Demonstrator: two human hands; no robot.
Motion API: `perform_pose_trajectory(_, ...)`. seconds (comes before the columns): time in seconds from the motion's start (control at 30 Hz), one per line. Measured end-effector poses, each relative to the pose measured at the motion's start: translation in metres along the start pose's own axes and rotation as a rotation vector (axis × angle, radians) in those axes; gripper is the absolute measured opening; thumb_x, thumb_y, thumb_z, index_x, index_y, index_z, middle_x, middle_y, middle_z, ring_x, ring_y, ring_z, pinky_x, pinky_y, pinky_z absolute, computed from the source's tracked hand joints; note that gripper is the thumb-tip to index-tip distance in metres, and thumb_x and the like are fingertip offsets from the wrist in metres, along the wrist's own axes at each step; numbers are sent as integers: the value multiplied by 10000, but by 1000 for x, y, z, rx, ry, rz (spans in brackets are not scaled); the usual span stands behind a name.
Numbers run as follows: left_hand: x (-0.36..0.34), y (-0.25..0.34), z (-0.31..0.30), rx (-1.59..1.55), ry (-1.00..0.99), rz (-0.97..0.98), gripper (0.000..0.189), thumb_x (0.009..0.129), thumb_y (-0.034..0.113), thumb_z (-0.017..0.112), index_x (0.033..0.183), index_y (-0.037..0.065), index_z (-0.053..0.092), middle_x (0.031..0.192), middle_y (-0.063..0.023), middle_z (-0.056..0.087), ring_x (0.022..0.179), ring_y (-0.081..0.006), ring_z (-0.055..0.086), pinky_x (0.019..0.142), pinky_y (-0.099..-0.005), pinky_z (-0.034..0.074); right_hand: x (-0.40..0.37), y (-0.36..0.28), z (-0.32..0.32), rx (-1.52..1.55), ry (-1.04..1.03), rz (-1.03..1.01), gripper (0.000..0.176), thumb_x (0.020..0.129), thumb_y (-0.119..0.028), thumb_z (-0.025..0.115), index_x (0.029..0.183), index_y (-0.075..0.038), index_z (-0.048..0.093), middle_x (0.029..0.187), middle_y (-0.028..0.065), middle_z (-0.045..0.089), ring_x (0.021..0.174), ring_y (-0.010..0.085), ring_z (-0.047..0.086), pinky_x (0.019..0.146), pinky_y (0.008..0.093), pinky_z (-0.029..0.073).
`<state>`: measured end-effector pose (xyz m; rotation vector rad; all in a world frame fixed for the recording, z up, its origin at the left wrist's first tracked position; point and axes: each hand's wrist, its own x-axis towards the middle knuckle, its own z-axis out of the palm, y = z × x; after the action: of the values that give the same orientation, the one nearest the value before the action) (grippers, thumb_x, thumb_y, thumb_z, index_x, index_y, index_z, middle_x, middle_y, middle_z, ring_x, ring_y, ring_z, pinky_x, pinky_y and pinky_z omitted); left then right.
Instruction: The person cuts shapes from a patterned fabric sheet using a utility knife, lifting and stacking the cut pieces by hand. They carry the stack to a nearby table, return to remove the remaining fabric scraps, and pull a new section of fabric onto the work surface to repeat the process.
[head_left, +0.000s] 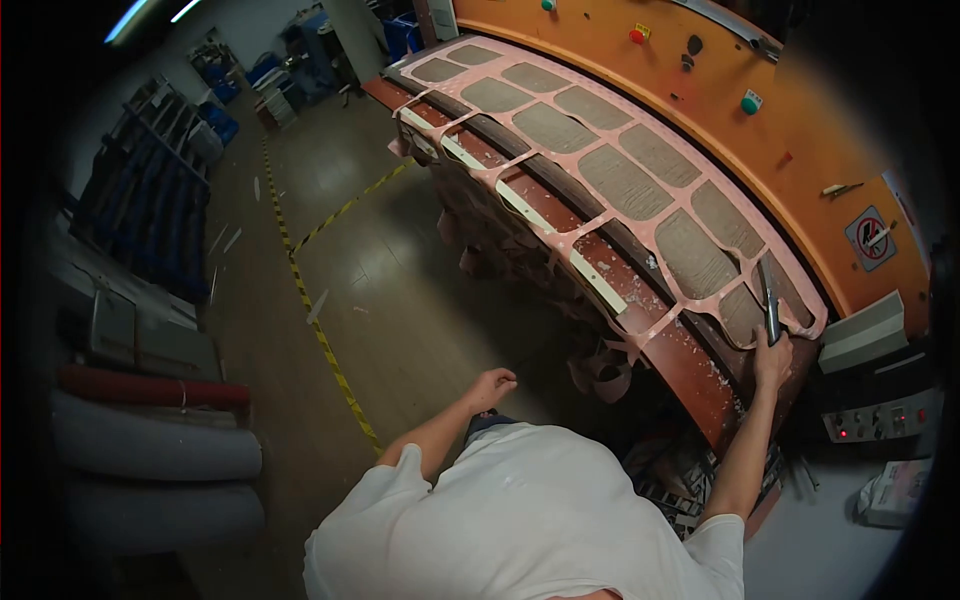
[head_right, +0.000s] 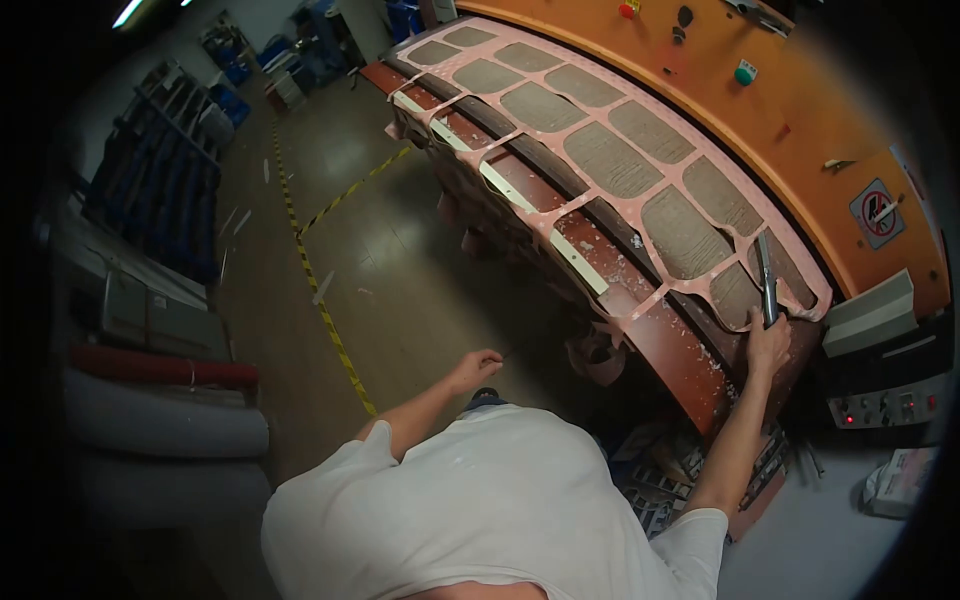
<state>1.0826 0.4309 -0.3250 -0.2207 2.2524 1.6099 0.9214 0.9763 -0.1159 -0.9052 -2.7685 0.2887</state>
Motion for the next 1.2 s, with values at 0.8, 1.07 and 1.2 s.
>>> perform_pose_trajectory(0.8, 123, 457, 306, 241, -210, 1163, 307, 834, 182, 754, 1053, -9, 655, 1101, -139, 644, 1034, -336, 593, 908, -406, 473, -88, 160, -73, 1506, 79, 76, 430, 1012, -157, 556, 1378, 56, 486, 1172, 82, 607, 993, 131, 583, 869, 294, 501)
perform_pose_trajectory(1.07, 199, 478, 422, 767, -103, 1086, 399, 829, 377, 726, 1027, 32, 692, 1081, -169, 657, 1059, -365, 571, 920, -491, 438, -133, 223, -126, 1686, 276, 219, 416, 1038, -184, 439, 1360, 79, 469, 1154, 150, 617, 968, 155, 593, 779, 307, 522)
perform_pose_trajectory(1.2, 202, 472, 439, 626, -172, 994, 356, 882, 365, 690, 949, 15, 681, 840, -144, 676, 859, -339, 640, 787, -459, 499, -116, 254, -136, 1522, 264, 241, 395, 1042, -242, 451, 1316, 34, 515, 1089, 115, 641, 849, 121, 602, 677, 281, 509)
